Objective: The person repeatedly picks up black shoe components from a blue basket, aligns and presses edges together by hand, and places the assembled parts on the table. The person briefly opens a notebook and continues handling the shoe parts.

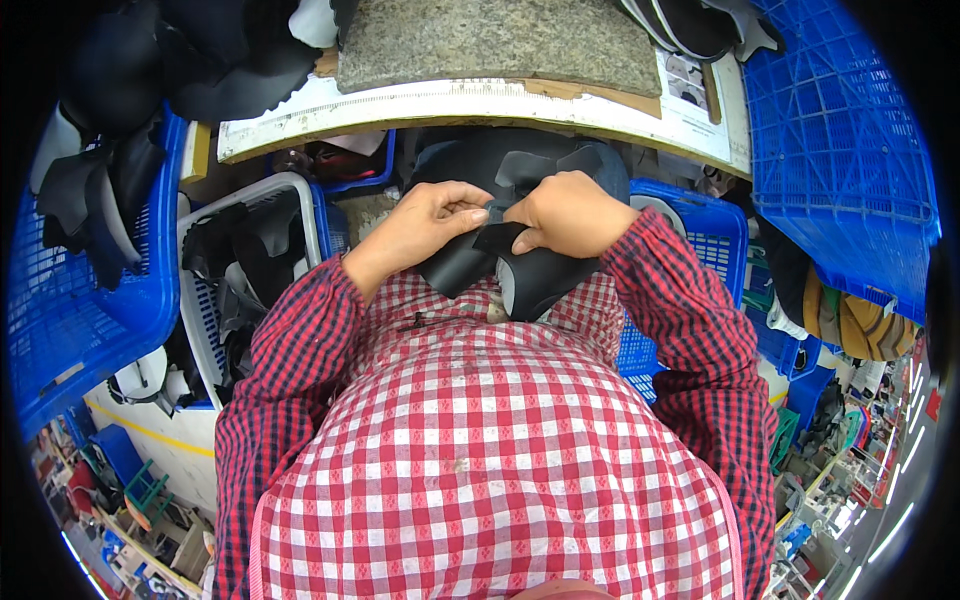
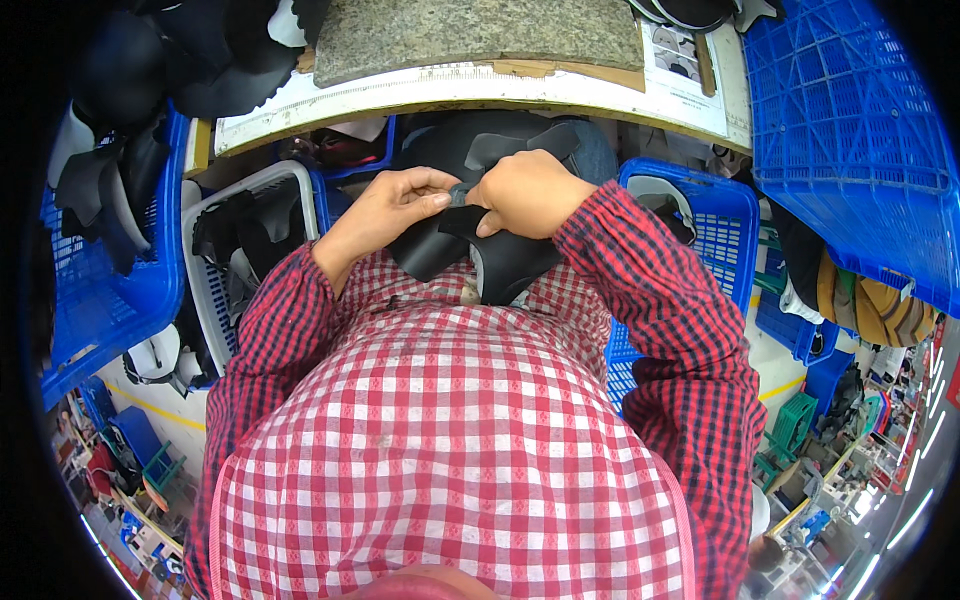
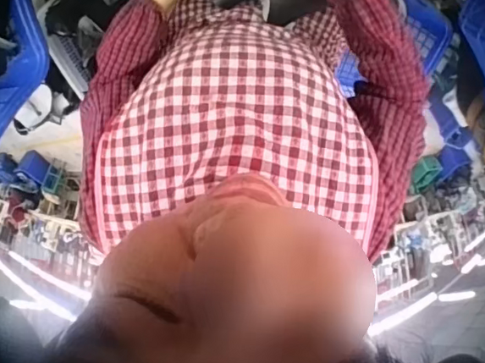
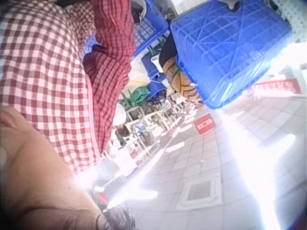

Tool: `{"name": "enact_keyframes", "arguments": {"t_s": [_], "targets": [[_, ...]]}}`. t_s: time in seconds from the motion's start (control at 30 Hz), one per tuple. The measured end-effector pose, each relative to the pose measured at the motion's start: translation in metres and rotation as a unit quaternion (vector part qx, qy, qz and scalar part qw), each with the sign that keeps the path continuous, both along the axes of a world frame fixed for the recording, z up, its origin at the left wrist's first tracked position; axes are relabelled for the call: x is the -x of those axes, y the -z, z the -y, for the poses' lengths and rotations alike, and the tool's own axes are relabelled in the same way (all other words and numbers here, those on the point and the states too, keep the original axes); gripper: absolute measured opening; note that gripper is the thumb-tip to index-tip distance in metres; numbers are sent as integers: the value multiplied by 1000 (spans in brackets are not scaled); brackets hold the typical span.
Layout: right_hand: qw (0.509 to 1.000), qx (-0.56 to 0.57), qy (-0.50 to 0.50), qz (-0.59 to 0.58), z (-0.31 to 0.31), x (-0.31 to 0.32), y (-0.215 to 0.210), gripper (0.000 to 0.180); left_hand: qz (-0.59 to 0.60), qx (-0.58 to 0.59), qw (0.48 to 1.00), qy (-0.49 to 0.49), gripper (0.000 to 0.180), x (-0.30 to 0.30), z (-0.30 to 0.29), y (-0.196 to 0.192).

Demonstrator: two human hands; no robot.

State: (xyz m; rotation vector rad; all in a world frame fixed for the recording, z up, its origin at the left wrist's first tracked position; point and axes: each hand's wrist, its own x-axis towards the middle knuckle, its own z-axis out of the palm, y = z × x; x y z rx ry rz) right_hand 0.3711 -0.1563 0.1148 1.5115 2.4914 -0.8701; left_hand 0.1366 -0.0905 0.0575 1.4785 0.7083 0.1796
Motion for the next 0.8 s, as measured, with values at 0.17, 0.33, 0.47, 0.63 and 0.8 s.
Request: {"name": "enact_keyframes", "arguments": {"t_s": [0.17,0.33,0.47,0.63,0.8], "targets": [[993,-112,8,24,20,8,6,20,17,10,1000,5,21,-12,2,17],[931,-357,51,47,48,35,7,12,-32,34,999,-26,18,-16,-7,20],[934,-318,160,-25,51,24,7,14,59,113,991,-27,20,-4,-6,10],[954,-233,178,-62,43,6,9,24,77,97,989,-81,25,-2,13,5],[954,-215,188,-88,37,7,9,26,-6,-20,995,-94,21,-8,20,8]]}}
